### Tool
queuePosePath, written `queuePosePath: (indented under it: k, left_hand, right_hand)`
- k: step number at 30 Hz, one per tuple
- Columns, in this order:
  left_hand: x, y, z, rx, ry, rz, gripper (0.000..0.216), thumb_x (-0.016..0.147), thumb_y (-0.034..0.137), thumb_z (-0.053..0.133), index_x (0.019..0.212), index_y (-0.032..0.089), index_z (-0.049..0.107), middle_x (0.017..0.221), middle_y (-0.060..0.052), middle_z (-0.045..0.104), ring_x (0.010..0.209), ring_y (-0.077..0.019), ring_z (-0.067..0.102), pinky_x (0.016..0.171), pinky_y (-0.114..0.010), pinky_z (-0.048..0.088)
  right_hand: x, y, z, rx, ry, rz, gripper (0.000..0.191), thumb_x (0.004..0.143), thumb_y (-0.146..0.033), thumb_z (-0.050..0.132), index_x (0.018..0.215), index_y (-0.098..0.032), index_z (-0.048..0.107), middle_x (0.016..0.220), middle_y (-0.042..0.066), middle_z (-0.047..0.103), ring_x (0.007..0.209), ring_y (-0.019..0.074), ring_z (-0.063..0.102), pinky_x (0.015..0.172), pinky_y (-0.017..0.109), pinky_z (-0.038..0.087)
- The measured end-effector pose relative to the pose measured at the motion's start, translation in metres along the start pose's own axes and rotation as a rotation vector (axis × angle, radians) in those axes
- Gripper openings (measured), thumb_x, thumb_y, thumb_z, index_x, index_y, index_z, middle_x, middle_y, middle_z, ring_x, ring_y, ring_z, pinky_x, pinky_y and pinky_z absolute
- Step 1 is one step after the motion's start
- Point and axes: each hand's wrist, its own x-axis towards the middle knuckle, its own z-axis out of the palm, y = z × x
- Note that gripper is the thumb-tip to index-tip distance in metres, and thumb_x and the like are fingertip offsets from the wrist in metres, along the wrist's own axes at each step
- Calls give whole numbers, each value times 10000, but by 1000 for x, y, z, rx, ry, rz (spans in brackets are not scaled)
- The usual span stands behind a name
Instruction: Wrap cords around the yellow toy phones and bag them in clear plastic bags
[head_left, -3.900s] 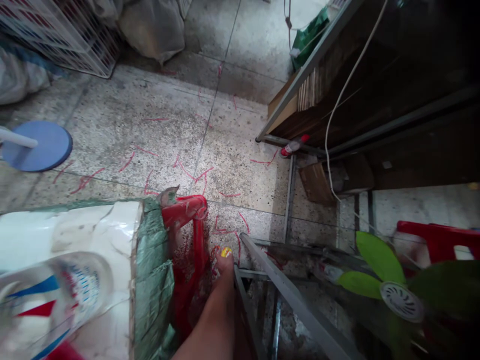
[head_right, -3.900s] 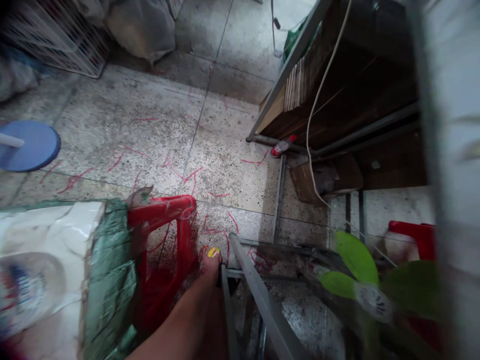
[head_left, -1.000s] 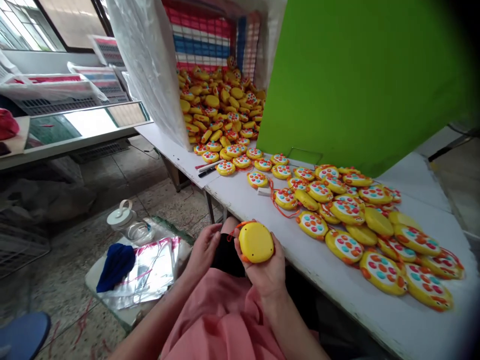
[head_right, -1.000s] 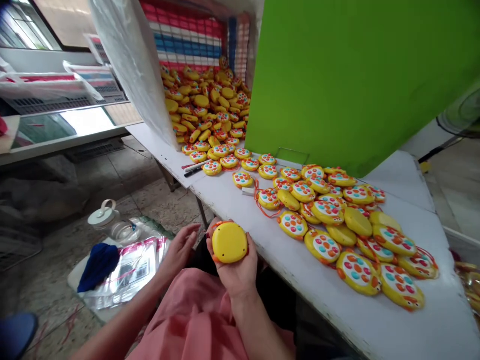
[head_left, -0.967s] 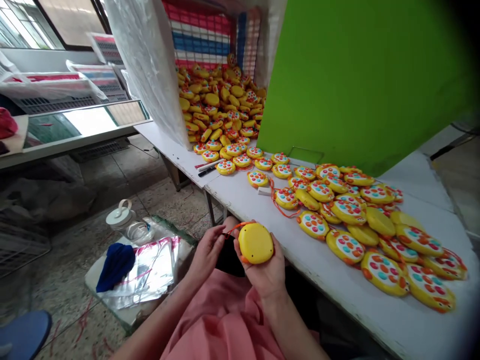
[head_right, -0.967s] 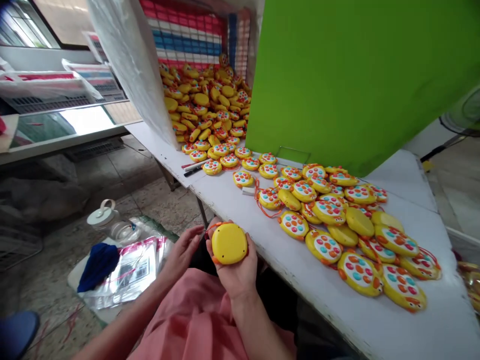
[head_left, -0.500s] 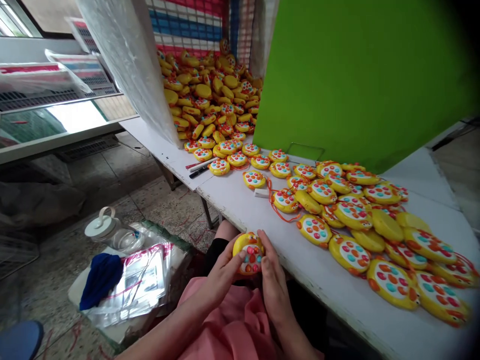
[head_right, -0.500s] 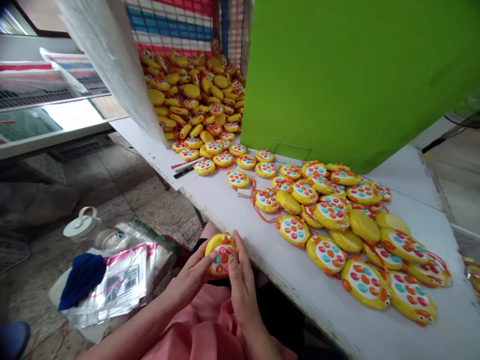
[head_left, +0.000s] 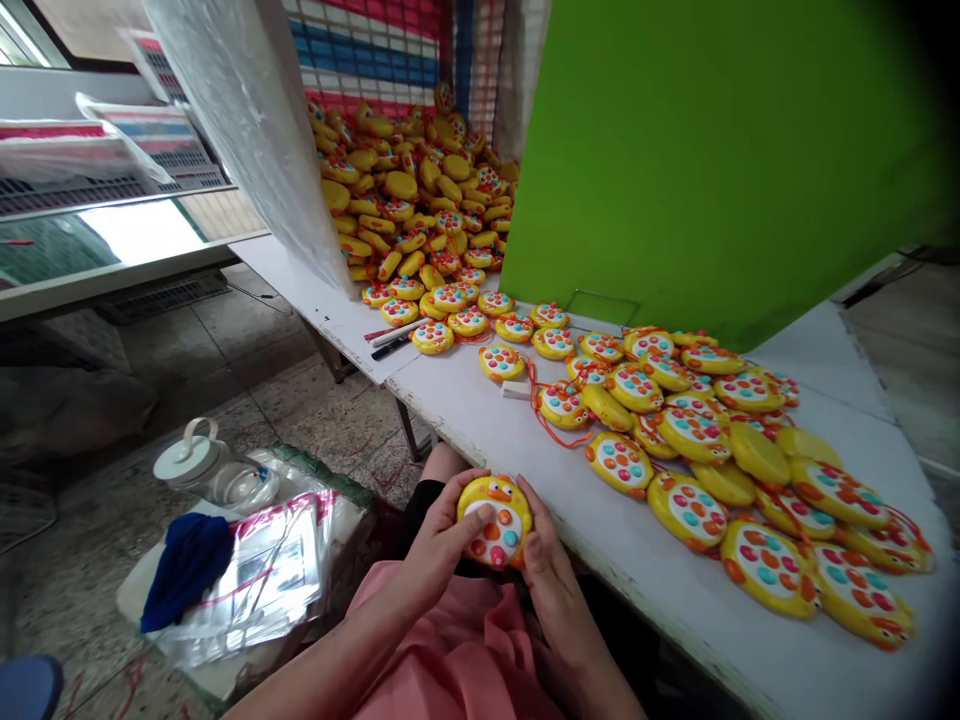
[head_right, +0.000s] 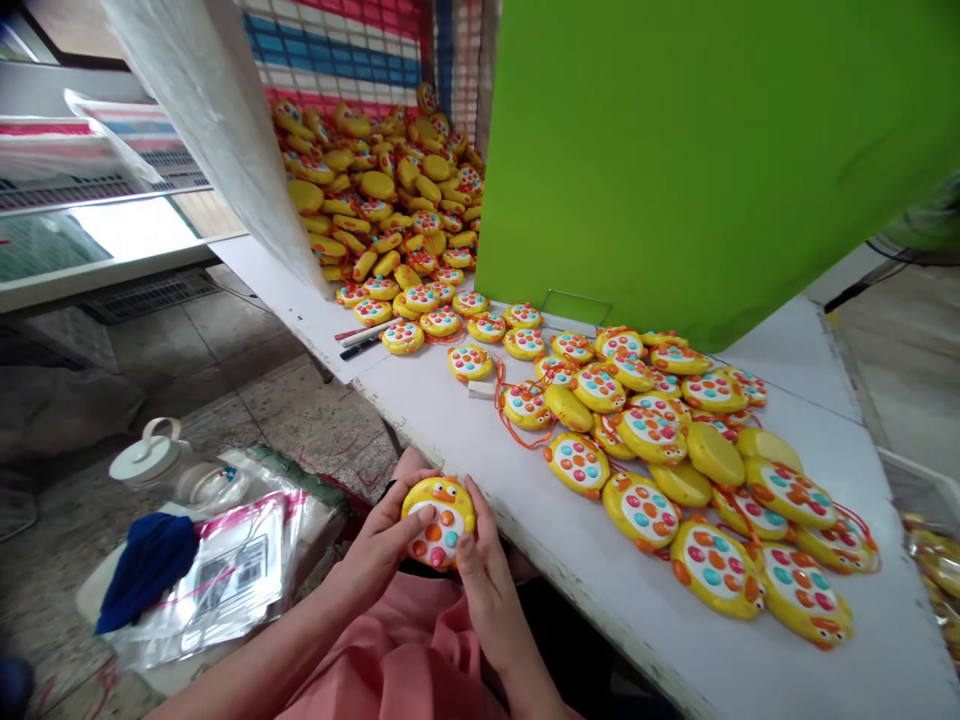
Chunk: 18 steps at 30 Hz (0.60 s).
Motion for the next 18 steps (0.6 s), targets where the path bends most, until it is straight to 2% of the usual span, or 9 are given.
queuePosePath:
  k: [3, 6, 8, 11, 13, 16, 18]
  left_hand:
    - [-1, -1, -1, -5, -47, 0, 481, 836, 373, 668, 1258, 237, 482, 1195, -77, 594, 985, -216, 626, 815, -318, 544]
    - [-4, -2, -1, -26, -121, -13, 794, 666, 289, 834, 1329, 267, 397, 1233, -83, 568, 1014, -226, 619, 841, -322, 540]
    - [-5, -3, 1, -21, -118, -17, 949, 578, 214, 884, 1358, 281, 348, 1236, -84, 562, 999, -221, 625, 825, -311, 544]
    - [-5, -6, 2, 15, -88, -29, 922, 624, 227, 859, 1375, 280, 327, 1210, -89, 568, 904, -198, 645, 719, -284, 558]
    - [-4, -8, 3, 25, -115, -36, 937, 641, 234, 850, 1396, 293, 298, 1205, -88, 568, 872, -190, 647, 682, -275, 555]
    - [-2, -10, 3, -11, -203, -9, 989, 671, 276, 837, 1443, 333, 222, 1293, -97, 518, 1025, -228, 615, 829, -335, 534]
    - [1, -12, 2, -2, -227, 43, 933, 720, 343, 801, 1452, 355, 223, 1379, -105, 439, 1137, -253, 554, 894, -358, 502]
  right_hand:
    - [2, 1, -2, -118, -5, -16, 577, 892, -458, 572, 1422, -311, 395, 1525, 14, 361, 1405, 217, 318, 1164, 407, 272]
    - [4, 1, -4, -189, 36, -24, 548, 901, -454, 557, 1410, -310, 415, 1506, 27, 393, 1377, 228, 366, 1134, 406, 334]
    - [4, 1, -4, -172, 38, -23, 542, 898, -468, 555, 1400, -307, 430, 1499, 32, 404, 1366, 235, 384, 1109, 394, 374]
    - [2, 3, -4, -94, 28, -14, 524, 900, -494, 537, 1385, -313, 454, 1499, 31, 406, 1359, 242, 395, 1094, 390, 394]
    - [1, 3, -6, -45, 34, 5, 509, 895, -491, 548, 1367, -315, 476, 1494, 34, 413, 1343, 250, 417, 1080, 396, 410]
    - [5, -4, -15, 10, 40, 69, 513, 848, -454, 637, 1322, -293, 527, 1405, 67, 520, 1240, 272, 529, 1008, 407, 480]
    - [13, -18, -24, 62, 74, 115, 534, 816, -429, 684, 1310, -299, 530, 1310, 75, 600, 1120, 274, 616, 922, 423, 538]
